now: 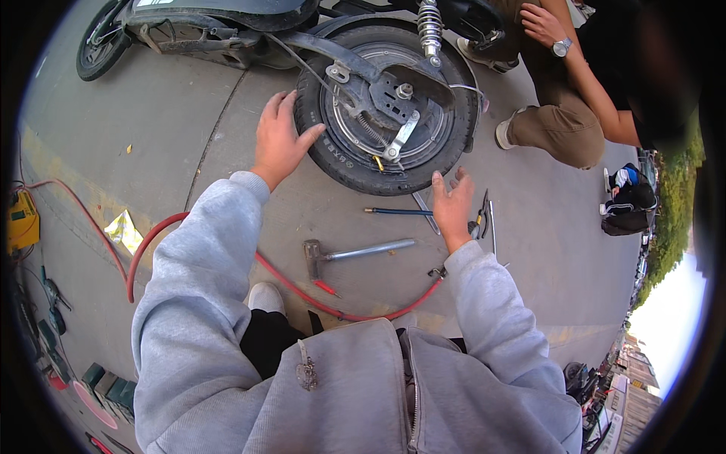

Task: The person works on the rear wheel of an electric scooter, using pliers and a screwdriver to adjust components near the brake and tire. They briefly walk away to retrieve a plastic bottle, then return to continue adjusting the wheel area.

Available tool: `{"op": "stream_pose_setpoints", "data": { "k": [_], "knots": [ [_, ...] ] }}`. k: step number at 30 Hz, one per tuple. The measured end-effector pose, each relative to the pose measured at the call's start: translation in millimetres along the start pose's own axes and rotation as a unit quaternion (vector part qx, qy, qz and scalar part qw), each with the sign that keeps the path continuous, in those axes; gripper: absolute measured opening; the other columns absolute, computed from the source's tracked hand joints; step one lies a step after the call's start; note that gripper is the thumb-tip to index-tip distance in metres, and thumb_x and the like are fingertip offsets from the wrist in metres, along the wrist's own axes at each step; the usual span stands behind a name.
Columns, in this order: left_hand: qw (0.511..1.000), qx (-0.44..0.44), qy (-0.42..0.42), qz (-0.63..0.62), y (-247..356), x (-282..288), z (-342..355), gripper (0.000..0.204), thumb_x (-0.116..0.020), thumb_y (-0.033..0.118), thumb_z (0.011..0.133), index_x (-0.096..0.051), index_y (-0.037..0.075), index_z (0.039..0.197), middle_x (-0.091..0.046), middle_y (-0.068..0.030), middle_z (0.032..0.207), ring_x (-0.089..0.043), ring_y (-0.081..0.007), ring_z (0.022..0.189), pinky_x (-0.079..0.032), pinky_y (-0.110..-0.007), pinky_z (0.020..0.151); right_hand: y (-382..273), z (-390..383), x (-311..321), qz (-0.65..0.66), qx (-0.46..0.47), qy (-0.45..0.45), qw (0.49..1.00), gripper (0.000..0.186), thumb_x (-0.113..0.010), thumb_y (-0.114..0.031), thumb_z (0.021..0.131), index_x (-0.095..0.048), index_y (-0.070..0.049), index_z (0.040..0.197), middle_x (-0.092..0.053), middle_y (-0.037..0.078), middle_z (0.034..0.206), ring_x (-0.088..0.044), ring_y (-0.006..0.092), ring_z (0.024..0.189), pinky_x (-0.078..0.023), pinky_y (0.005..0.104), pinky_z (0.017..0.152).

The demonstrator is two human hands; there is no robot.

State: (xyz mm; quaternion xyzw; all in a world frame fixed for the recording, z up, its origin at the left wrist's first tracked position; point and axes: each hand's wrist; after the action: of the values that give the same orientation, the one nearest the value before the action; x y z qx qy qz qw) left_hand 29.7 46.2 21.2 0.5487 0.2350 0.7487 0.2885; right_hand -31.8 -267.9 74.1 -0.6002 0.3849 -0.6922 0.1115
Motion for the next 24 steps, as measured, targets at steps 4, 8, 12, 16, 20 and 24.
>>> {"op": "stream_pose_setpoints", "data": {
  "k": [4,8,12,16,20,24],
  "knots": [
    [0.916,0.309,-0.071,-0.244,-23.2,3.2,10.9,0.081,-0.064,0.051,0.090,-0.037,-0.002,0.146,-0.043,-0.0239,0.144,-0.040,-0.0362,0.135,-0.034,-0.045,0.110,-47.0,-18.9,20.1,-0.129,0.292,0.000,0.948,0.062,-0.071,-0.020,0.085,-0.044,0.005,0.135,-0.047,0.025,0.130,-0.051,0.0387,0.115,-0.042,0.0434,0.099],
    [0.837,0.391,-0.182,-0.336,-35.0,1.9,3.0,0.085,-0.059,0.056,0.091,-0.033,-0.002,0.148,-0.040,-0.0210,0.149,-0.037,-0.0343,0.138,-0.033,-0.046,0.110,-79.7,-35.8,30.9,-0.148,0.251,-0.513,0.808,0.049,-0.069,-0.023,0.087,-0.055,-0.005,0.130,-0.065,0.012,0.092,-0.063,0.0295,0.083,-0.051,0.0391,0.081],
    [0.877,0.359,-0.157,-0.278,-24.1,2.9,-0.9,0.083,-0.063,0.047,0.092,-0.034,-0.012,0.143,-0.043,-0.0299,0.143,-0.041,-0.0334,0.136,-0.034,-0.040,0.111,-71.7,1.3,34.4,0.079,0.072,-0.131,0.986,0.032,-0.074,-0.020,0.083,-0.064,-0.001,0.106,-0.061,0.008,0.078,-0.057,0.0172,0.067,-0.049,0.0327,0.067],
    [0.982,0.188,0.023,-0.018,3.6,-7.0,-0.1,0.069,-0.074,0.032,0.083,-0.047,-0.007,0.134,-0.048,-0.0267,0.133,-0.046,-0.0399,0.125,-0.037,-0.046,0.107,-46.6,-2.2,23.6,-0.085,0.118,-0.116,0.983,0.038,-0.075,-0.015,0.080,-0.058,0.003,0.109,-0.057,0.015,0.101,-0.057,0.0251,0.093,-0.049,0.0370,0.082],
    [0.987,-0.152,-0.023,0.037,21.5,-6.8,-7.5,0.068,-0.078,0.028,0.077,-0.049,0.003,0.133,-0.048,-0.0213,0.133,-0.046,-0.0406,0.123,-0.036,-0.046,0.106,-31.2,-12.9,-3.2,-0.039,0.187,-0.100,0.976,0.044,-0.073,-0.012,0.080,-0.054,0.006,0.115,-0.053,0.024,0.116,-0.053,0.0378,0.111,-0.045,0.0421,0.096],
    [0.997,0.007,0.042,0.061,18.3,-3.8,-8.6,0.078,-0.078,0.030,0.078,-0.041,0.000,0.140,-0.041,-0.0271,0.140,-0.043,-0.0423,0.127,-0.035,-0.048,0.108,-10.4,-11.7,-12.7,-0.053,0.127,-0.009,0.990,0.055,-0.070,-0.010,0.082,-0.043,0.009,0.126,-0.045,0.028,0.125,-0.043,0.0413,0.121,-0.036,0.0448,0.104]
  ]
}}
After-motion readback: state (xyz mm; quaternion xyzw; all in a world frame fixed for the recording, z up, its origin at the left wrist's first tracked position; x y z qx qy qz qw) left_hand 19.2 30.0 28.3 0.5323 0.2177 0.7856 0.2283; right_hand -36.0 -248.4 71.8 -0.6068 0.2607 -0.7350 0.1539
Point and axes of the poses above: each hand's wrist, its own z-axis towards the middle knuckle, its own x-axis out of the back of the hand, y = z × x
